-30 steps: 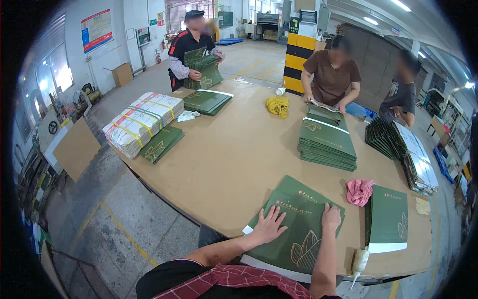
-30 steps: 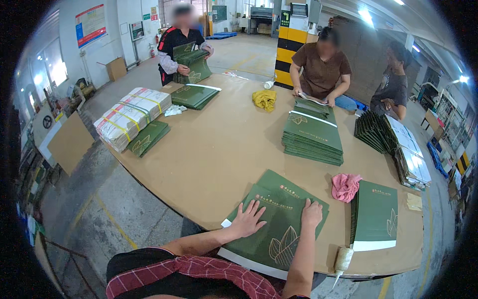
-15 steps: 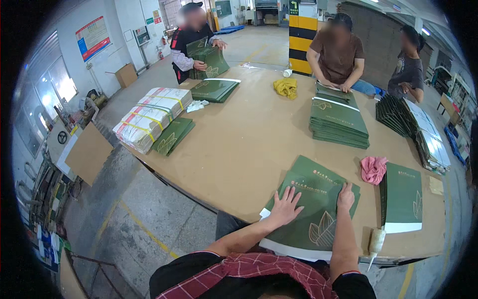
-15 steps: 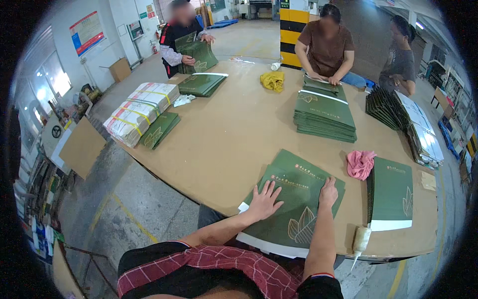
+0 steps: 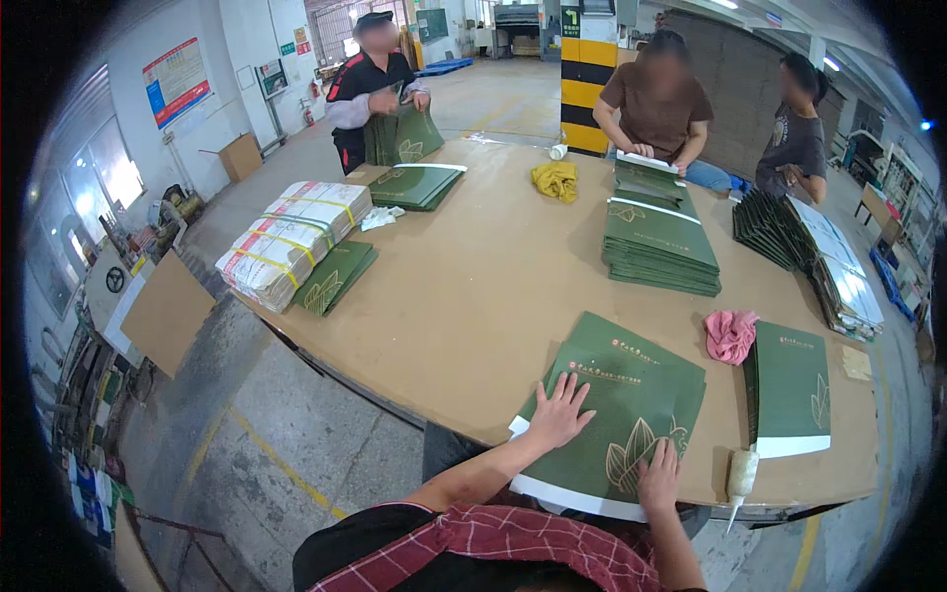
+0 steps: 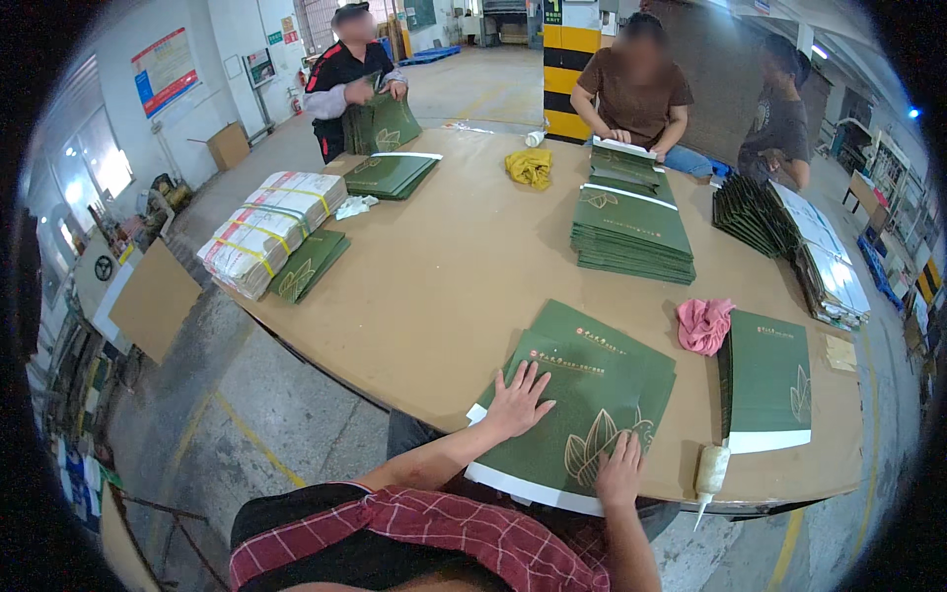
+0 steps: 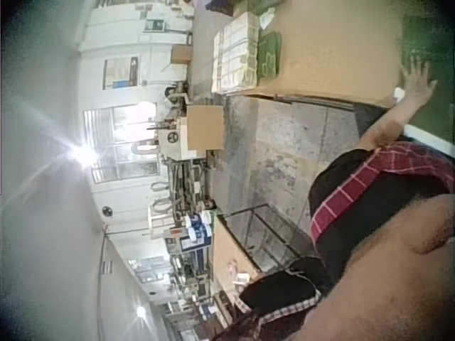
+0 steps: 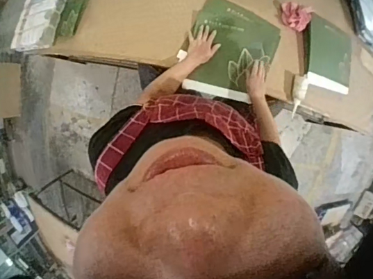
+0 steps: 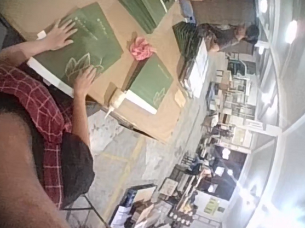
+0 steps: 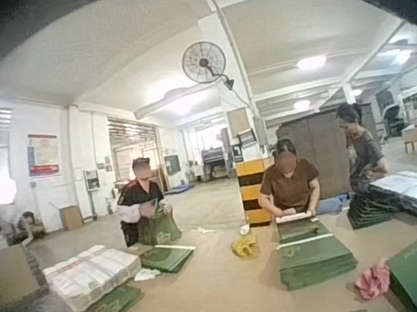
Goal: Assembling and gluing green paper folders/covers at an industrial workstation.
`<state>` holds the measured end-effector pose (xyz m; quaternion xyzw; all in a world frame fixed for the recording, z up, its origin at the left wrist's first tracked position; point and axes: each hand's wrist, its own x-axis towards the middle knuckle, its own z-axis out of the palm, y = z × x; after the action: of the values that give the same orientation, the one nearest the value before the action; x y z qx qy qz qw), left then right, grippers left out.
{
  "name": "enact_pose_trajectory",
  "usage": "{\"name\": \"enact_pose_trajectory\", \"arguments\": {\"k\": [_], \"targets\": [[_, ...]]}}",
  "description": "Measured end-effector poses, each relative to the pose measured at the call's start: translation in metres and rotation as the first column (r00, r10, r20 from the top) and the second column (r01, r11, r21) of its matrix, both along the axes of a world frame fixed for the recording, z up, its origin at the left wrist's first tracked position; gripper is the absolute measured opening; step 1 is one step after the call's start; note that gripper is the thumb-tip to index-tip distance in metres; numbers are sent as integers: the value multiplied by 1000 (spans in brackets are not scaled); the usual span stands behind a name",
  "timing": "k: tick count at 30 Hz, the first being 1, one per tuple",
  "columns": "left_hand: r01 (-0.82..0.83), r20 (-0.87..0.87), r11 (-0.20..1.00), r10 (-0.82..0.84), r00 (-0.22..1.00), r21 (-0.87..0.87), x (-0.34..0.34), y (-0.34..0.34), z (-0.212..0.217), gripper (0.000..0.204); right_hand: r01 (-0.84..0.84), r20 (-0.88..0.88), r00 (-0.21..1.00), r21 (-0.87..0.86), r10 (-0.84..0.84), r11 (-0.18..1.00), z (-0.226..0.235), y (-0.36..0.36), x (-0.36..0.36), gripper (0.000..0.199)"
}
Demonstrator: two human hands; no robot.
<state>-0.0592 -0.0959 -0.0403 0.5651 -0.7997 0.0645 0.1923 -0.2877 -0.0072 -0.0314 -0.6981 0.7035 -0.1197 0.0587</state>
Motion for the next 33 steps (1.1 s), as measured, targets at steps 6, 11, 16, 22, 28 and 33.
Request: {"name": "enact_pose_trajectory", "arguments": {"k": [6,11,16,22,28,33], "targets": [[0,34,998,-2,999,66,3,2,0,55,-25,-275,961,-51,10,998,-6,35,9,65],[-6,66,988,-4,998,155,1,-1,1,57,-164,-180,972,-45,153,985,7,-46,8,60],[9,68,977,-24,997,211,4,-6,9,57,97,-75,992,-90,-103,991,-6,-175,7,58],[22,3,980,-23,1000,199,1,3,7,56,-271,-256,946,-285,199,920,-4,-137,10,53],[25,-22,976,-20,1000,216,-2,12,-1,58,-589,-128,780,181,612,788,16,18,-25,60],[164,-9,970,-165,986,178,17,-7,18,53,-606,-192,655,444,730,660,56,18,-19,96]]}}
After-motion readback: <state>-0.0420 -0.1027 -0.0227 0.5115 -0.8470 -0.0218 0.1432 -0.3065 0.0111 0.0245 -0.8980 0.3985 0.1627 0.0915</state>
